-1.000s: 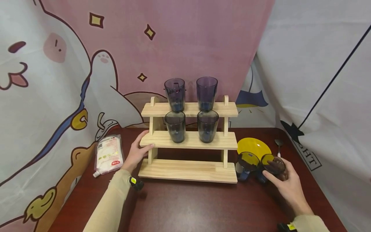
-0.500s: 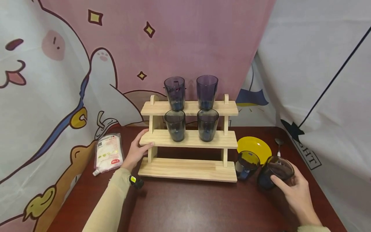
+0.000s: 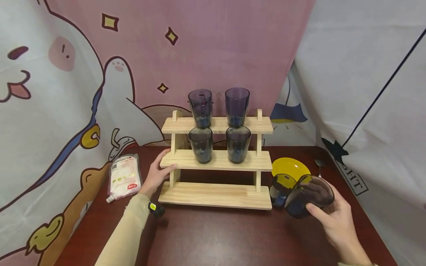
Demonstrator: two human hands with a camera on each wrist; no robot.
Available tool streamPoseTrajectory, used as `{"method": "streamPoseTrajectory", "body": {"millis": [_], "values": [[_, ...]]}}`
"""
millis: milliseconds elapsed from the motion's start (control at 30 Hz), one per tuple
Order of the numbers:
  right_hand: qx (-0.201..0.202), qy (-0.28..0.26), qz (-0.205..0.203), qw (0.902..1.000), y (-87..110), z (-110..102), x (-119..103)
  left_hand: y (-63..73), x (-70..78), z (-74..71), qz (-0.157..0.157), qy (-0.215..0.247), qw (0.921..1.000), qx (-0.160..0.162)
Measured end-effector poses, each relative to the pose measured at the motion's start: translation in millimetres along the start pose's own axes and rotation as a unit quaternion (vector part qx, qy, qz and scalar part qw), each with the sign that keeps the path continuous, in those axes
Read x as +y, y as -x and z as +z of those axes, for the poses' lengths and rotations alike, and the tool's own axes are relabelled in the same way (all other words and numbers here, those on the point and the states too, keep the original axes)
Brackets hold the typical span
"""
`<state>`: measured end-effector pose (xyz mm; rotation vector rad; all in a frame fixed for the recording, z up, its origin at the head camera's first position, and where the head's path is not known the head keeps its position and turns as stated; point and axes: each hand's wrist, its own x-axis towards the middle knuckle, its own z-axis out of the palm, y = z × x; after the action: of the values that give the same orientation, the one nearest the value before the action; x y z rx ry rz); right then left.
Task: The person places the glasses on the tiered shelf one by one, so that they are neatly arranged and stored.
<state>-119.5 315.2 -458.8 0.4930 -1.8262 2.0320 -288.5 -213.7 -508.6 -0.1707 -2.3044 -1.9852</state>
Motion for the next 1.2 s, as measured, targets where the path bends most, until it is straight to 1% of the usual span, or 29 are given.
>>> {"method": "streamPoseTrajectory", "body": {"millis": [167,267,333,433,500,633,733,900,1067,1200], "values": [[-0.03,-0.02,-0.007,0.9993,-9.7,23,-7,0.4,-0.3,-0.5,-0.009,-0.008,0.9999,-0.001],[-0.042,-0.006,-0.006,0.9991,-16.7,37,-7,0.3,0.4,-1.1,-0.011,-0.008,0.9999,0.001],[-0.047,0.013,-0.004,0.9988,-21.2,47,-5,0.3,1.3,-1.3,-0.008,0.0,1.0,0.0],[-0.059,0.025,0.007,0.9979,-27.1,62,0,0.5,2.3,-0.8,-0.003,0.014,0.9999,-0.001],[-0.062,0.03,0.013,0.9975,-30.5,71,4,0.6,2.5,-0.5,0.001,0.014,0.9999,-0.001],[-0.072,0.028,0.033,0.9965,-36.6,88,15,0.8,1.4,-0.4,0.002,-0.004,1.0,0.004],[-0.089,0.036,0.044,0.9944,-40.1,102,23,0.9,0.4,-0.6,-0.001,-0.01,0.9999,0.005],[-0.118,0.05,0.056,0.9902,-43.8,124,41,1.0,0.4,-0.1,-0.009,-0.002,1.0,0.0],[-0.134,0.043,0.068,0.9877,-47.2,145,58,0.9,4.6,-0.4,-0.025,0.008,0.9996,-0.008],[-0.142,0.031,0.082,0.986,-49.3,161,68,1.5,10.8,-1.4,-0.029,0.01,0.9995,-0.009]]}}
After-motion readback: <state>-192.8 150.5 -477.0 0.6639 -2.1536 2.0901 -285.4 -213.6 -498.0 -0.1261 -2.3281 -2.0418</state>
